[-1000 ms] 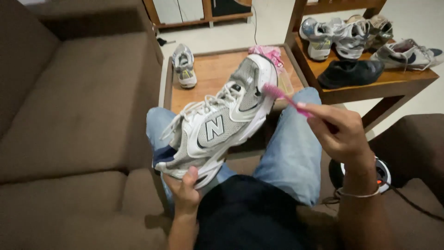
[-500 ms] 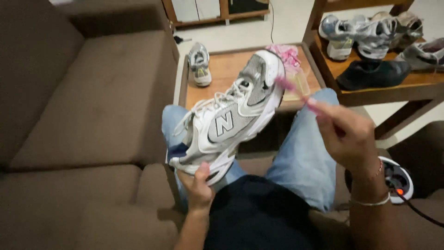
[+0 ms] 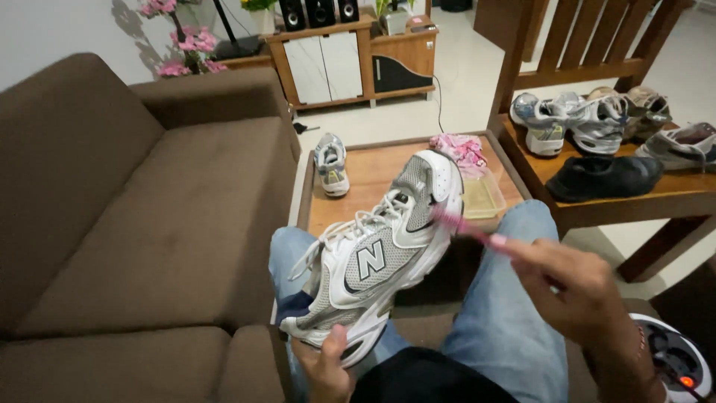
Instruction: Cleaning a white sneaker by scrubbing it with a toothbrush and cleaning solution.
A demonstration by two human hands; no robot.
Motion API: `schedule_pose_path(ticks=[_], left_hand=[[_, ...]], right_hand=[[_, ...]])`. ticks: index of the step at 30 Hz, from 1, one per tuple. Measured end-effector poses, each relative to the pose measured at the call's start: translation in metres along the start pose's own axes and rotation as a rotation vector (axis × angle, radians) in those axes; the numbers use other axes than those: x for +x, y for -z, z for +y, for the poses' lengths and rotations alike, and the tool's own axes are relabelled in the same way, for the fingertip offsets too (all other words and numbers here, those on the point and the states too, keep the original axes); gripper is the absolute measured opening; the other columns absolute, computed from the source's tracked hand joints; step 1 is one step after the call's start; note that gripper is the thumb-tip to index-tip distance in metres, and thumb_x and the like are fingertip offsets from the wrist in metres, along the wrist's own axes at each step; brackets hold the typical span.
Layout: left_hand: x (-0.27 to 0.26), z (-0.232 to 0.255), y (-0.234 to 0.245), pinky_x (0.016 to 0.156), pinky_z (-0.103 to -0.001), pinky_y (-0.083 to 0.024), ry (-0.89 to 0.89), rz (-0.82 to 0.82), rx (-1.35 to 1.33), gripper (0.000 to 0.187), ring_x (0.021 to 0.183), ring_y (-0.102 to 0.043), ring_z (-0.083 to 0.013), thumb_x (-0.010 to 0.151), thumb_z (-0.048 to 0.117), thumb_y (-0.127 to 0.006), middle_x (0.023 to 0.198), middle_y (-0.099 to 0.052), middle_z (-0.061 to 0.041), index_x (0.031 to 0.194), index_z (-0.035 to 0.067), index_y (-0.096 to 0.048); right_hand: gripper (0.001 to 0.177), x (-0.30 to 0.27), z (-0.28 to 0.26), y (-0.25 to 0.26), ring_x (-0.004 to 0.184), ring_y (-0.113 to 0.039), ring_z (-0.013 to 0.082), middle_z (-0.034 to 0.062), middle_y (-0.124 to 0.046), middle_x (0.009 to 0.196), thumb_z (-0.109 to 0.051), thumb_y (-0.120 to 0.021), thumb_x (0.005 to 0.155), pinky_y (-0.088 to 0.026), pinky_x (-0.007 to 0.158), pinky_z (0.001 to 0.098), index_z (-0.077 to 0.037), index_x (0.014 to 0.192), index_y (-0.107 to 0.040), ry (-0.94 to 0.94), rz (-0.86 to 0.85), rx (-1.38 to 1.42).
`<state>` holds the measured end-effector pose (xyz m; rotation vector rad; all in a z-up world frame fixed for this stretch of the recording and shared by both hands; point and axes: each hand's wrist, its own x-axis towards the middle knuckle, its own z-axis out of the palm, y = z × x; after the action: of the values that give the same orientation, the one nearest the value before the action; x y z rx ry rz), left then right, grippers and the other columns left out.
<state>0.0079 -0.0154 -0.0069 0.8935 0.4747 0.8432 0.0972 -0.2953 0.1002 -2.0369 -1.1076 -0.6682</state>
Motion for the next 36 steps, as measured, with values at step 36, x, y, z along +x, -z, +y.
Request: schedule_pose_path(ticks=[36], left_hand=[[0.002, 0.022, -0.003, 0.119, -0.046, -0.044, -0.399, -0.454, 0.156, 0.067, 0.136, -0.056, -0.0365, 0.083, 0.017, -0.066, 0.146, -0.056, -0.020, 0.144, -0.004, -0.048]], right_hand=[[0.032, -0.004, 0.001, 0.010, 0.053, -0.036, 0.0101, -0.0042, -0.049, 0.065, 0.002, -0.061, 0.102, -0.028, 0.051, 0.0274, -0.010, 0.130, -0.067, 0.067, -0.003, -0.001]])
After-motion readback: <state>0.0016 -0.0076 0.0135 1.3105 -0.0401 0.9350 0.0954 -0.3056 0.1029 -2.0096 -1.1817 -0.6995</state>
